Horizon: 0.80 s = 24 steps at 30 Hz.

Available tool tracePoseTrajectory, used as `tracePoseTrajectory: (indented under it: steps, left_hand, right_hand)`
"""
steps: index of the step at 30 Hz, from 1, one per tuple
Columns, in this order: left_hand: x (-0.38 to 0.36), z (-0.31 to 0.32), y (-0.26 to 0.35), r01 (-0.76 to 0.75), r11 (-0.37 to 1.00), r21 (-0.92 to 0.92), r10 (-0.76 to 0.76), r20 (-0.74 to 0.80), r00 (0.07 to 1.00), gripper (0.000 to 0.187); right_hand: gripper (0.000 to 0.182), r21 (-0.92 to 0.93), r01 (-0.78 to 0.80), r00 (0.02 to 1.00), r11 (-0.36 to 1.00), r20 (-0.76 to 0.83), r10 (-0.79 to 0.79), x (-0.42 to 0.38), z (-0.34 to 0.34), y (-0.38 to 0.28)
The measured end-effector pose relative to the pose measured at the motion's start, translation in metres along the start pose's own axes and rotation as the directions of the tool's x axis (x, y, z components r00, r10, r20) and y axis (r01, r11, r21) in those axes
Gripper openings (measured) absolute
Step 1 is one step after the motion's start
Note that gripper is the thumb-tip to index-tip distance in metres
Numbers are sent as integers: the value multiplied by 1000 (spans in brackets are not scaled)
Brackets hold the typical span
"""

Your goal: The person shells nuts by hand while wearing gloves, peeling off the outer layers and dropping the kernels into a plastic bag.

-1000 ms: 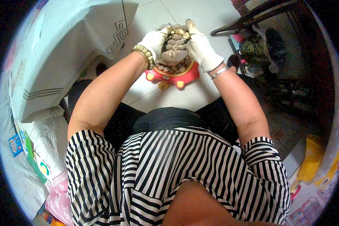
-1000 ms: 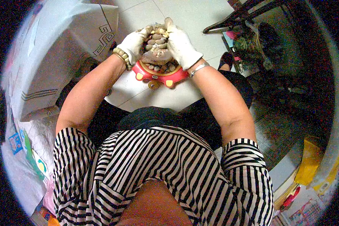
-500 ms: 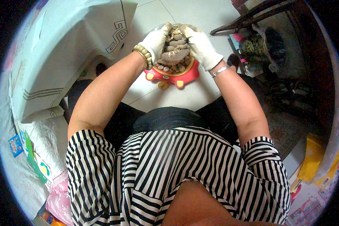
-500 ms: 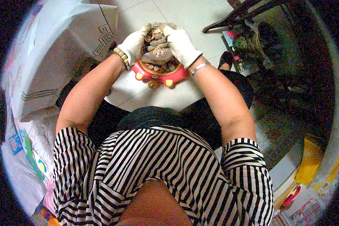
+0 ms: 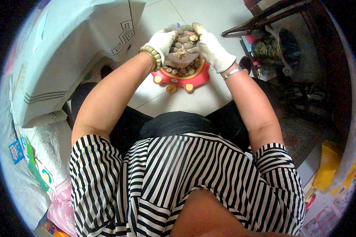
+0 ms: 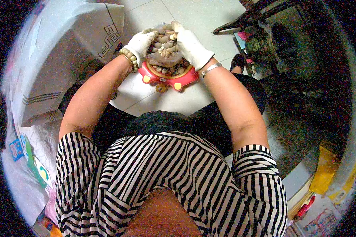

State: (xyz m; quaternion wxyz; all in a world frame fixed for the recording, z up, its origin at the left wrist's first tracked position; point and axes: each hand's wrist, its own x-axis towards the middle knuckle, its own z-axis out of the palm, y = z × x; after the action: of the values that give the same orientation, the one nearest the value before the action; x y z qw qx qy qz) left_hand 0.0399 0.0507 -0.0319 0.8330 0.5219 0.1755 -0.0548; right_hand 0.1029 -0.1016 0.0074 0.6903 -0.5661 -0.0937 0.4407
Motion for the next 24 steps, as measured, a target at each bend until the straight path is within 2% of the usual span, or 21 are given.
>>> tracePoseTrajectory:
  steps: [1, 2, 4, 6, 8, 10, 12, 14, 19, 21, 24]
  left_hand:
    - [-5, 2, 5, -14, 994, 108, 21, -68, 997, 29]
    - [-10, 5, 10, -14, 994, 107, 21, -68, 997, 29]
    - [-15, 9, 15, 2, 999, -39, -6, -92, 996, 27]
    - [-14, 11, 14, 5, 1000, -19, -6, -96, 995, 27]
    - [-11, 10, 11, 7, 1000, 2, -7, -100, 995, 28]
    - [-10, 12, 10, -122, 946, 301, 127, 2, 992, 29]
    - [-9, 10, 7, -96, 930, 354, 92, 30, 995, 30]
    - [-6, 7, 3, -135, 889, 438, 138, 24, 990, 28]
    - [-7, 5, 7, -112, 892, 437, 133, -19, 991, 22]
    - [3, -1, -1, -81, 967, 243, 95, -49, 994, 26]
    - [12, -10, -8, -128, 937, 326, 148, -36, 988, 26]
  right_hand:
    - [47, 0, -1, 1000, 1000, 1, 1, 1, 0, -1]
    - [47, 20, -15, 1000, 1000, 6, 15, 2, 0, -2]
    - [46, 41, -28, 1000, 999, 11, 28, 0, 0, -4]
    - [47, -110, 42, 999, 993, 18, -40, -2, 0, -4]
    - [47, -127, 6, 1000, 992, 16, -4, 0, 1, -4]
    - [47, -142, -28, 999, 989, 14, 30, 0, 1, -3]
    - [47, -210, -46, 997, 977, 58, 59, 0, 1, -2]
    - [46, -169, -59, 994, 984, 82, 74, 3, -3, 3]
    - [43, -53, -104, 988, 993, 112, 109, 2, -6, 3]
    - [37, -104, 64, 971, 993, 237, -38, 6, -13, 5]
    - [29, -183, 131, 973, 974, 211, -91, 2, -10, 4]
